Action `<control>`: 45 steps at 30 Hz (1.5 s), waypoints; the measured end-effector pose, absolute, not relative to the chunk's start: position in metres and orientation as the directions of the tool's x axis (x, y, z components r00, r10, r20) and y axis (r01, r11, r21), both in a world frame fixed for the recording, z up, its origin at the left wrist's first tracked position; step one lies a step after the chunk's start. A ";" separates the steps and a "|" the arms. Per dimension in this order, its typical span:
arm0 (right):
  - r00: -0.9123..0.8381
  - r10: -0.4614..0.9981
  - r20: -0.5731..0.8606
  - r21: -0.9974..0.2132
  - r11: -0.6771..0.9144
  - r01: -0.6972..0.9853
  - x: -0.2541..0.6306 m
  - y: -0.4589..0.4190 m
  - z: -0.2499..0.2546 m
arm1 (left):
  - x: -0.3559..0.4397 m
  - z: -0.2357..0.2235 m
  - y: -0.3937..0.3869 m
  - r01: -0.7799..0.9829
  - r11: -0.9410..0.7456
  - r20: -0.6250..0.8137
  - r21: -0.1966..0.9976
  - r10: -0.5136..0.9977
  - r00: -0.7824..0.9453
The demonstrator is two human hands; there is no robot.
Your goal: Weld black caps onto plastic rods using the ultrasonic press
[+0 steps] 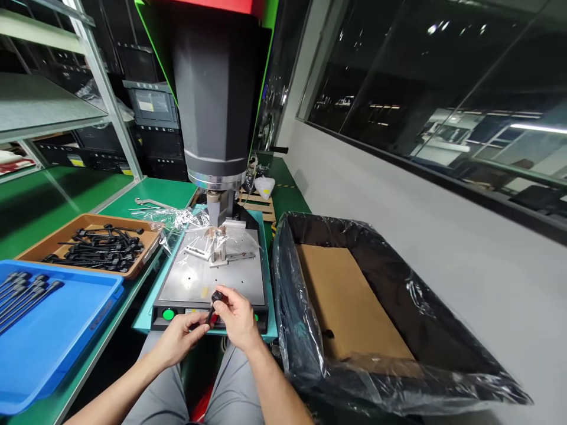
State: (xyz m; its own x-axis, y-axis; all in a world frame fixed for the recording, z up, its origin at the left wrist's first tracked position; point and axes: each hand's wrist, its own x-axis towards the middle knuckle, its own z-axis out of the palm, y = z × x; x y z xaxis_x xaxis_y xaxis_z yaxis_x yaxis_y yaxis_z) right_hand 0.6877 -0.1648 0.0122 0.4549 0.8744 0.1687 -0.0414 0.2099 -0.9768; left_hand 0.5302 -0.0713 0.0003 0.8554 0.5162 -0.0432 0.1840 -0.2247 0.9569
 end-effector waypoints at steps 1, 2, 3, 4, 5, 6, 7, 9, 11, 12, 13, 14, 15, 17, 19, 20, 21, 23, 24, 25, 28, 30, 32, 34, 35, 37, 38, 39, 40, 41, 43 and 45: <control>0.490 0.855 0.169 -0.978 0.206 -0.023 0.696 -0.164 0.014 | 0.534 -0.001 -0.067 0.161 -0.193 -0.038 0.968 0.522 0.852; 0.547 0.820 0.169 -0.978 0.207 -0.007 0.704 -0.162 0.016 | 0.540 -0.002 -0.062 0.123 -0.149 -0.024 0.981 0.537 0.843; 0.616 0.768 0.173 -0.977 0.212 0.011 0.713 -0.159 0.018 | 0.545 -0.002 -0.056 0.074 -0.099 -0.006 0.992 0.556 0.831; 0.684 0.707 0.180 -0.975 0.218 0.031 0.722 -0.156 0.019 | 0.552 0.000 -0.050 0.024 -0.047 0.007 0.999 0.575 0.818; 0.740 0.647 0.187 -0.974 0.222 0.053 0.731 -0.152 0.020 | 0.559 0.002 -0.045 -0.017 0.003 0.012 1.000 0.590 0.807; 0.778 0.597 0.197 -0.972 0.223 0.075 0.739 -0.147 0.019 | 0.566 0.006 -0.040 -0.049 0.049 0.010 0.998 0.602 0.798; 0.800 0.563 0.206 -0.970 0.223 0.093 0.747 -0.142 0.018 | 0.573 0.009 -0.036 -0.073 0.089 0.004 0.993 0.611 0.791; 0.804 0.553 0.221 -0.970 0.211 0.121 0.757 -0.130 0.013 | 0.586 0.015 -0.031 -0.108 0.157 -0.014 0.982 0.625 0.780; 0.777 0.582 0.242 -0.969 0.185 0.162 0.762 -0.117 0.008 | 0.597 0.019 -0.029 -0.139 0.188 -0.015 0.972 0.643 0.766; 0.757 0.602 0.253 -0.967 0.170 0.187 0.762 -0.110 0.007 | 0.601 0.019 -0.028 -0.151 0.182 -0.006 0.972 0.658 0.753; 0.737 0.622 0.264 -0.964 0.155 0.214 0.762 -0.103 0.005 | 0.603 0.019 -0.028 -0.157 0.163 0.006 0.974 0.675 0.738; 0.718 0.639 0.277 -0.960 0.144 0.242 0.760 -0.096 0.005 | 0.605 0.019 -0.027 -0.156 0.134 0.021 0.979 0.689 0.724; 0.699 0.654 0.290 -0.954 0.138 0.267 0.759 -0.090 0.005 | 0.605 0.019 -0.026 -0.148 0.100 0.037 0.984 0.699 0.714; 0.661 0.684 0.309 -0.944 0.135 0.301 0.756 -0.077 0.007 | 0.604 0.021 -0.023 -0.132 0.036 0.069 0.991 0.702 0.709; 0.626 0.713 0.316 -0.937 0.130 0.325 0.753 -0.064 0.010 | 0.603 0.026 -0.019 -0.138 -0.008 0.105 0.990 0.696 0.710; 0.609 0.727 0.317 -0.934 0.127 0.335 0.753 -0.058 0.012 | 0.602 0.029 -0.017 -0.150 -0.023 0.123 0.988 0.695 0.708; 0.594 0.737 0.321 -0.929 0.124 0.348 0.753 -0.053 0.013 | 0.603 0.033 -0.015 -0.164 -0.035 0.141 0.986 0.696 0.704; 0.580 0.742 0.337 -0.915 0.114 0.387 0.753 -0.043 0.016 | 0.604 0.041 -0.011 -0.190 -0.049 0.169 0.981 0.698 0.695; 0.582 0.736 0.346 -0.907 0.105 0.408 0.754 -0.039 0.017 | 0.606 0.044 -0.009 -0.202 -0.053 0.181 0.978 0.697 0.694; 0.589 0.726 0.356 -0.899 0.094 0.427 0.755 -0.036 0.019 | 0.607 0.047 -0.007 -0.216 -0.056 0.194 0.975 0.695 0.692; 0.605 0.703 0.373 -0.883 0.070 0.464 0.758 -0.029 0.026 | 0.611 0.053 -0.003 -0.251 -0.064 0.225 0.966 0.685 0.693; 0.608 0.690 0.393 -0.870 0.066 0.488 0.759 -0.027 0.032 | 0.611 0.054 0.000 -0.261 -0.079 0.243 0.962 0.686 0.686; 0.616 0.666 0.419 -0.850 0.049 0.525 0.761 -0.025 0.038 | 0.611 0.054 0.002 -0.261 -0.092 0.250 0.961 0.693 0.676; 0.618 0.657 0.431 -0.828 0.017 0.560 0.763 -0.021 0.044 | 0.610 0.053 0.005 -0.258 -0.096 0.249 0.962 0.699 0.670; 0.616 0.663 0.425 -0.821 -0.003 0.571 0.765 -0.018 0.046 | 0.609 0.052 0.006 -0.255 -0.095 0.247 0.962 0.700 0.670; 0.614 0.685 0.392 -0.820 -0.041 0.570 0.768 -0.010 0.049 | 0.609 0.049 0.008 -0.250 -0.095 0.243 0.964 0.700 0.671; 0.614 0.694 0.376 -0.825 -0.052 0.563 0.770 -0.005 0.050 | 0.609 0.048 0.009 -0.248 -0.095 0.242 0.964 0.700 0.672; 0.616 0.699 0.364 -0.830 -0.058 0.555 0.772 0.000 0.051 | 0.610 0.047 0.010 -0.247 -0.095 0.241 0.964 0.699 0.673; 0.620 0.700 0.355 -0.837 -0.057 0.544 0.774 0.006 0.050 | 0.611 0.046 0.012 -0.247 -0.095 0.241 0.964 0.699 0.673; 0.622 0.701 0.350 -0.845 -0.050 0.533 0.776 0.011 0.050 | 0.611 0.045 0.013 -0.248 -0.094 0.241 0.964 0.700 0.672; 0.623 0.704 0.341 -0.862 -0.030 0.506 0.778 0.019 0.047 | 0.613 0.044 0.016 -0.251 -0.087 0.238 0.964 0.703 0.670; 0.623 0.712 0.323 -0.883 -0.011 0.469 0.779 0.024 0.043 | 0.614 0.043 0.018 -0.252 -0.080 0.233 0.964 0.709 0.666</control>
